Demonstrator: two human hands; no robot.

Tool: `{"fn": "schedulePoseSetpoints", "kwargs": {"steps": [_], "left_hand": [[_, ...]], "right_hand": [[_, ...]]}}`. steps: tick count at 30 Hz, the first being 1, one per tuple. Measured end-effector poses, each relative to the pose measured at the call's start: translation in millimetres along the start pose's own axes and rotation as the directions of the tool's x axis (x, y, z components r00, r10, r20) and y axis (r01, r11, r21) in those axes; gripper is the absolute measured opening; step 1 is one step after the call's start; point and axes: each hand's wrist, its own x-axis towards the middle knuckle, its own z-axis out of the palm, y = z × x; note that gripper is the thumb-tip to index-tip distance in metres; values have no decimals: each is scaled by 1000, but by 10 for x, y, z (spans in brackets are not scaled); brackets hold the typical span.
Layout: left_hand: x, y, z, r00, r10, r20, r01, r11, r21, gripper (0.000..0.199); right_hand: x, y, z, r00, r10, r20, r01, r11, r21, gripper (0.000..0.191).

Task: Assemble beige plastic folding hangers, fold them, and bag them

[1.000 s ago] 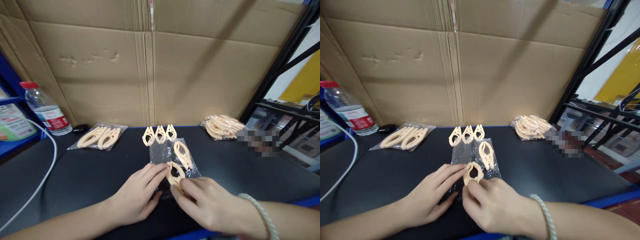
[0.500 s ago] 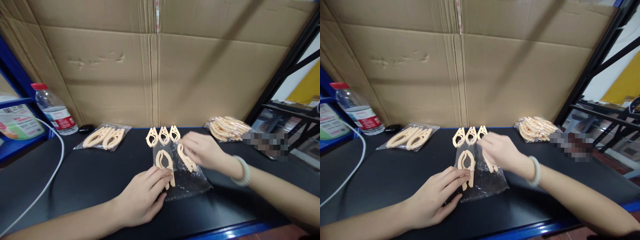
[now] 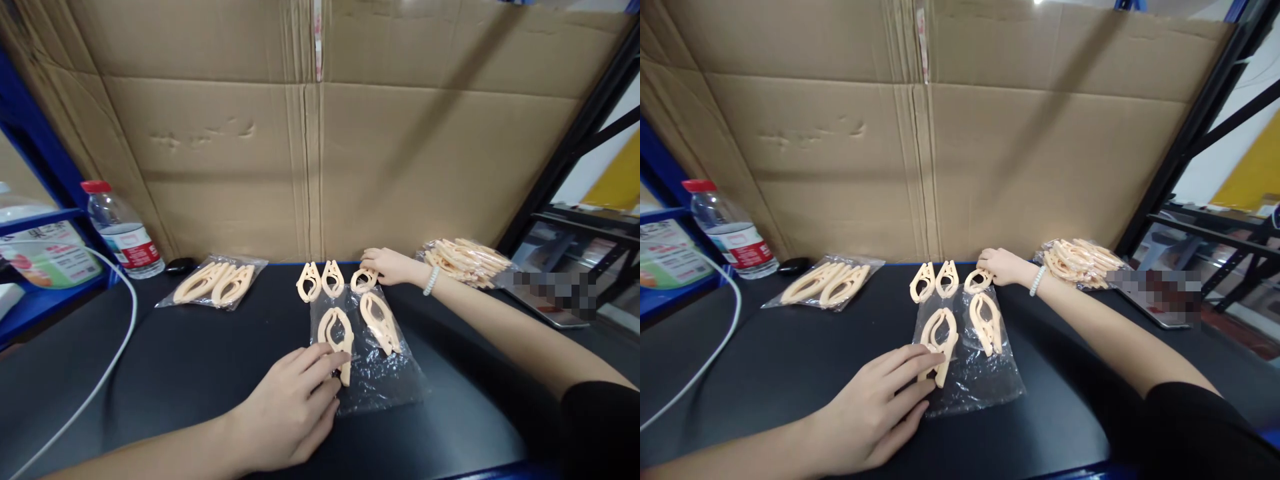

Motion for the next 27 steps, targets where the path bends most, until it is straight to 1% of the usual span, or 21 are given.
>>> {"fn": "schedulePoseSetpoints", "kwargs": {"steps": [4, 7, 9, 12, 14, 16, 18, 20, 21, 24, 25, 27], "left_hand": [[23, -6, 9, 998, -63, 22, 63, 998, -20, 31], [26, -9, 2, 997, -63, 35, 64, 998, -26, 36], [27, -13, -6, 998, -17, 59, 19, 999, -36, 36], [33, -20, -12, 994, 33, 106, -29, 999, -34, 37], [35, -24, -8, 992, 11, 128, -9, 1000, -17, 38], [34, -25, 1, 990, -19, 139, 19, 1000, 0, 38], [33, -23, 8, 991, -31, 132, 30, 1000, 9, 40], [32, -18, 13, 994, -36, 107, 35, 999, 13, 41], [32, -16, 15, 995, -38, 89, 37, 999, 13, 41], [31, -13, 20, 998, -36, 48, 35, 999, 15, 42], [30, -13, 23, 999, -33, 39, 32, 999, 17, 43], [25, -13, 27, 999, -35, 28, 35, 999, 20, 46]], "right_hand": [[-294, -24, -258, 999, 36, 22, -37, 998, 49, 25], [-536, -109, -429, 996, 87, -14, -86, 994, 67, 29], [-701, -183, -530, 986, 150, -73, -147, 988, 37, 32], [-936, -293, -673, 950, 240, -199, -249, 968, -17, 35], [-1072, -372, -764, 915, 273, -298, -289, 957, -12, 34], [-1186, -482, -846, 870, 284, -403, -301, 953, 20, 32], [-1284, -654, -912, 823, 268, -501, -282, 958, 49, 26], [-1379, -904, -958, 778, 238, -582, -251, 966, 60, 17], [-1429, -1055, -972, 746, 220, -629, -234, 970, 62, 14], [-1583, -1545, -971, 709, 241, -663, -223, 968, 114, 18], [-1627, -1696, -956, 716, 250, -651, -226, 966, 123, 19], [-1672, -1939, -911, 761, 238, -603, -201, 971, 129, 20]]}}
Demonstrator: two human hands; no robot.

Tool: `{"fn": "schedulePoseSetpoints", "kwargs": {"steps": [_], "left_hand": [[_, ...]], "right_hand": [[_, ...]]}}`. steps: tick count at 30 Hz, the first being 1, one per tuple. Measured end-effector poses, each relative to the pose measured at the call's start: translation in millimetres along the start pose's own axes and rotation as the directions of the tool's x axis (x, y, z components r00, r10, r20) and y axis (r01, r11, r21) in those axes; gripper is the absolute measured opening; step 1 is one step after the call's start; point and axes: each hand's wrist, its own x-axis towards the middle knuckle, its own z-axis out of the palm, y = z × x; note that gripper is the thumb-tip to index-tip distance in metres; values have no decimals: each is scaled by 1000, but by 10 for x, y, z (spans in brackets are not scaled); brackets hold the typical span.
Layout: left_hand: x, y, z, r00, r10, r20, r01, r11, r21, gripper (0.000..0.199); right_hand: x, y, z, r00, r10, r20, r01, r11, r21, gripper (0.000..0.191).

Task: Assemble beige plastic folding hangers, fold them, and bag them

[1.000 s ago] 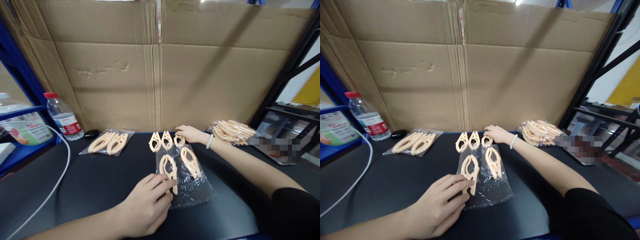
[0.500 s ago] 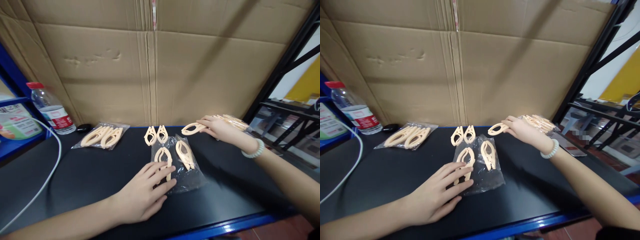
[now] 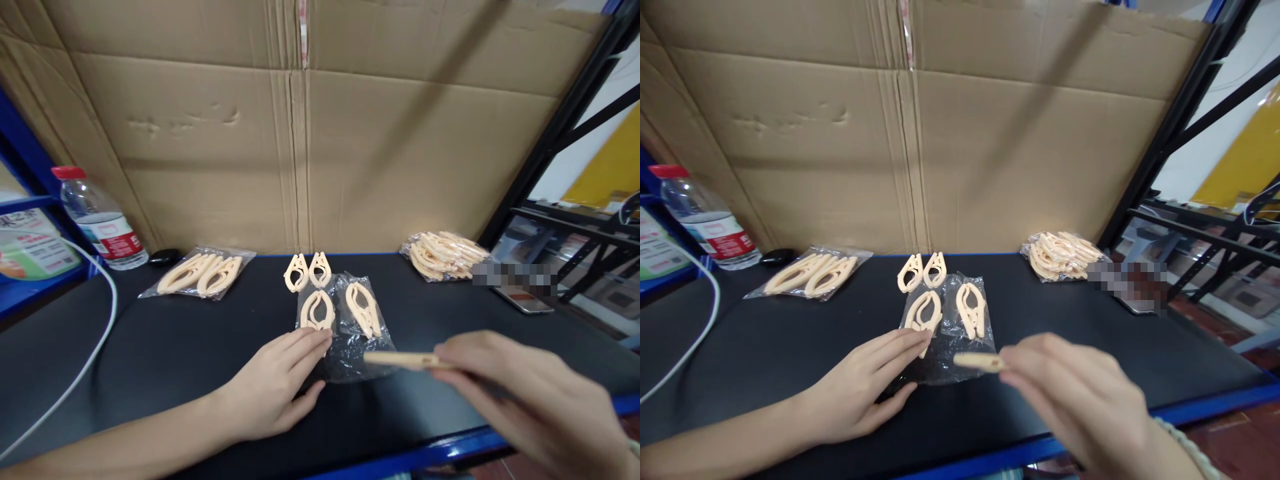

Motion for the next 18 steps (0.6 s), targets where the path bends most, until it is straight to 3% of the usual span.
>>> {"fn": "schedulePoseSetpoints", "kwargs": {"steps": [5, 13, 18], "left_hand": [[-10, 9, 5, 1000, -29, 8, 29, 1000, 2, 55], [-17, 11, 6, 998, -70, 1, 70, 997, -34, 63], [-34, 1, 18, 996, -86, -35, 83, 993, -78, 66]], "right_hand": [[48, -209, 202, 959, -280, 41, 278, 959, 53, 35], [323, -293, 453, 884, -451, 120, 450, 892, 38, 35], [363, -407, 619, 874, -473, 107, 481, 874, -68, 33]]}}
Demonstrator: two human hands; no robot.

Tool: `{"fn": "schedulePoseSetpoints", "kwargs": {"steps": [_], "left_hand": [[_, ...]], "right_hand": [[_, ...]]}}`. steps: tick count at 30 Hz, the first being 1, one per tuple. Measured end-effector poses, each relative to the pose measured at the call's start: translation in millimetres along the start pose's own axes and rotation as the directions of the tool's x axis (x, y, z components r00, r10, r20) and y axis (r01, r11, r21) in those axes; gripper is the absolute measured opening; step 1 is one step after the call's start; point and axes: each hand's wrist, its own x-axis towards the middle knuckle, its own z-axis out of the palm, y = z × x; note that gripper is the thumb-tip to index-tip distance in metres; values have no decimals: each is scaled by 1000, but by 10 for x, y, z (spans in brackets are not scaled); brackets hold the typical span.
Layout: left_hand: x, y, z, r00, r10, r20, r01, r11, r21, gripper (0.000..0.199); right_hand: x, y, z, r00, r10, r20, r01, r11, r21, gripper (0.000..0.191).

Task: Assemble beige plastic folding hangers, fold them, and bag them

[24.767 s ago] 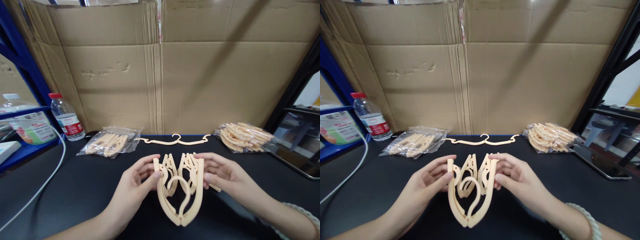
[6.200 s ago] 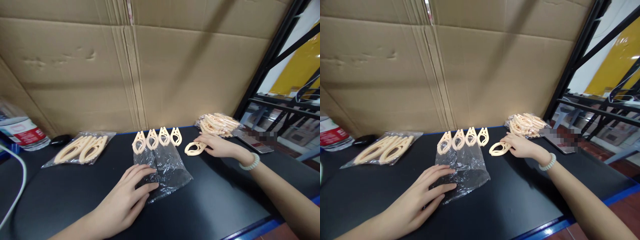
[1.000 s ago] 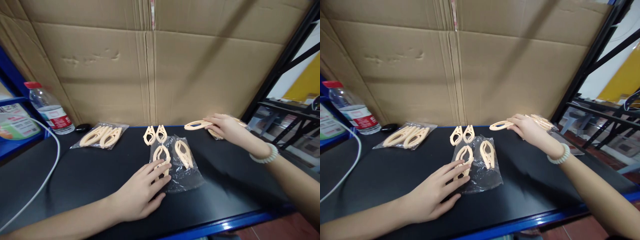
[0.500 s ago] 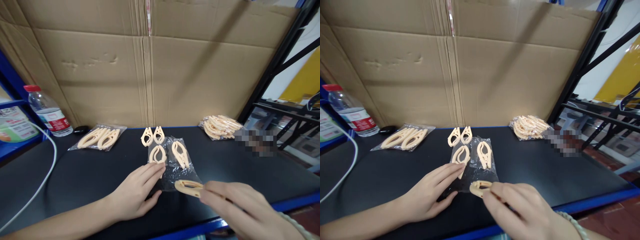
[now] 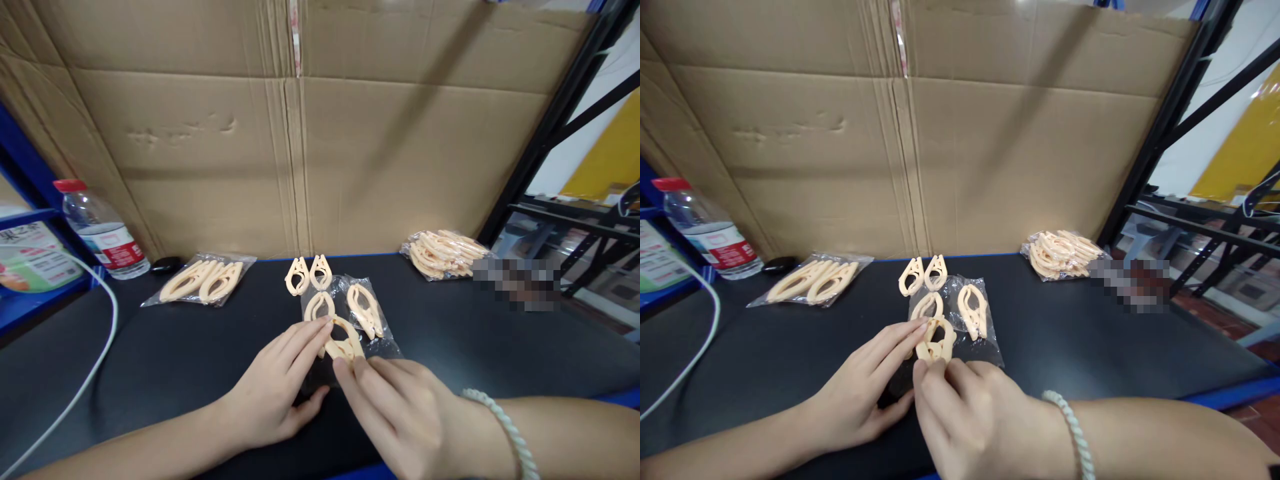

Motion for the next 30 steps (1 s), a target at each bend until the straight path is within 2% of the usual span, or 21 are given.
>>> {"fn": "schedulePoseSetpoints", "kwargs": {"steps": [3, 7, 9, 11, 14, 16, 17, 19, 20, 21, 22, 23, 25, 27, 30], "left_hand": [[-1, 0, 5, 1000, 14, -15, -14, 1000, -2, 66], [2, 7, 2, 1000, -14, -9, 14, 1000, -8, 67], [0, 8, 0, 1000, -26, -5, 26, 1000, -14, 67], [-1, 7, -3, 1000, -23, 4, 23, 1000, -14, 66], [8, 5, -14, 999, -23, 23, 23, 1000, -2, 60], [22, 6, -29, 998, -29, 53, 29, 1000, -1, 54], [31, 8, -38, 997, -29, 68, 29, 1000, -4, 51], [45, 11, -53, 996, -25, 86, 27, 999, -19, 46], [50, 11, -59, 996, -22, 86, 25, 999, -30, 44], [52, 12, -63, 996, -20, 85, 24, 999, -41, 44], [52, 11, -64, 996, -19, 83, 23, 998, -53, 44], [49, 11, -65, 996, -17, 86, 22, 998, -65, 45], [40, 10, -63, 996, -10, 93, 18, 996, -87, 46], [29, 9, -64, 995, -5, 97, 16, 994, -111, 48], [25, 9, -80, 995, -9, 99, 23, 991, -135, 50]], "right_hand": [[36, 22, 259, 999, 5, 32, -4, 1000, -24, 27], [41, 99, 553, 982, 96, 166, -103, 994, 39, 21], [30, 123, 574, 960, 145, 238, -176, 978, 113, 24], [21, 148, 508, 952, 149, 266, -206, 958, 200, 25], [39, 284, 358, 972, 156, 174, -211, 907, 364, 20], [88, 510, 333, 964, 254, 74, -258, 848, 464, 21], [124, 669, 368, 946, 322, 28, -294, 822, 487, 22], [211, 1043, 551, 935, 354, 33, -332, 836, 437, 25], [256, 1235, 693, 947, 309, 90, -319, 865, 386, 28], [299, 1413, 857, 950, 234, 207, -295, 890, 347, 34], [338, 1566, 1032, 935, 119, 333, -237, 910, 341, 39], [370, 1689, 1205, 920, 56, 387, -203, 914, 350, 43], [410, 1840, 1496, 899, -4, 437, -168, 921, 353, 50], [417, 1903, 1662, 890, -21, 455, -150, 929, 337, 49], [352, 1949, 1662, 883, -18, 469, -138, 945, 297, 36]]}}
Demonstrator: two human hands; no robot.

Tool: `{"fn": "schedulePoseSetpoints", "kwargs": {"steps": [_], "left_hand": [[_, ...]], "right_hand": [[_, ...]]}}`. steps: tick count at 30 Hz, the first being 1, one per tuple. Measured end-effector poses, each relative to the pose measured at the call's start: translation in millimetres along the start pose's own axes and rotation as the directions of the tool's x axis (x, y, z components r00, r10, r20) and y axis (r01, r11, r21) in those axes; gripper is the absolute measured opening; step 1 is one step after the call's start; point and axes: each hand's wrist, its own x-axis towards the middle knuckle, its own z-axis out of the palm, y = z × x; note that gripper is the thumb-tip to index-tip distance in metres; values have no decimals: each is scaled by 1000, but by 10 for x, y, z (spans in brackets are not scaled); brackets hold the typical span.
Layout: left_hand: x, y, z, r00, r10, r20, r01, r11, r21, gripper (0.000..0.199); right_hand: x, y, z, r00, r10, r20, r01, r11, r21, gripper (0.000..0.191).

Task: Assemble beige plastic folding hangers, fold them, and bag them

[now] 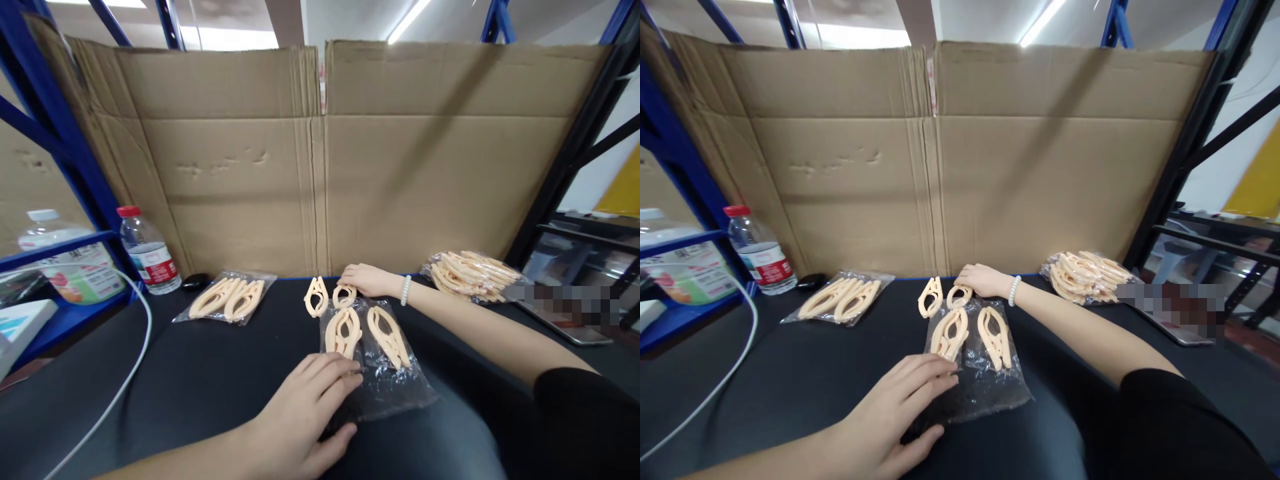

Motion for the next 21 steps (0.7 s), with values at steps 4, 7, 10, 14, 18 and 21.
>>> {"fn": "schedulePoseSetpoints", "kwargs": {"steps": [4, 7, 10, 14, 18, 21], "left_hand": [[9, 4, -28, 1000, 4, 8, -4, 1000, -7, 50], [10, -4, -23, 1000, -1, 6, 1, 1000, -2, 48], [4, -14, 0, 1000, -5, 3, 5, 1000, 4, 47], [0, -13, 16, 1000, -11, 2, 11, 1000, 14, 51], [-3, -15, 23, 1000, -26, 7, 26, 999, 22, 54], [-8, -28, 33, 999, -28, 19, 28, 999, 16, 56]], "right_hand": [[-336, 7, -154, 999, 29, 19, -28, 1000, -9, 30], [-673, -42, -295, 997, 81, -12, -81, 996, 20, 27], [-1005, -171, -442, 977, 183, -110, -179, 983, 41, 30], [-1367, -579, -665, 839, 308, -449, -317, 947, 59, 22], [-1609, -1346, -875, 659, 244, -712, -358, 934, -11, 9], [-1682, -1947, -948, 772, 161, -615, -226, 974, -28, 14]]}}
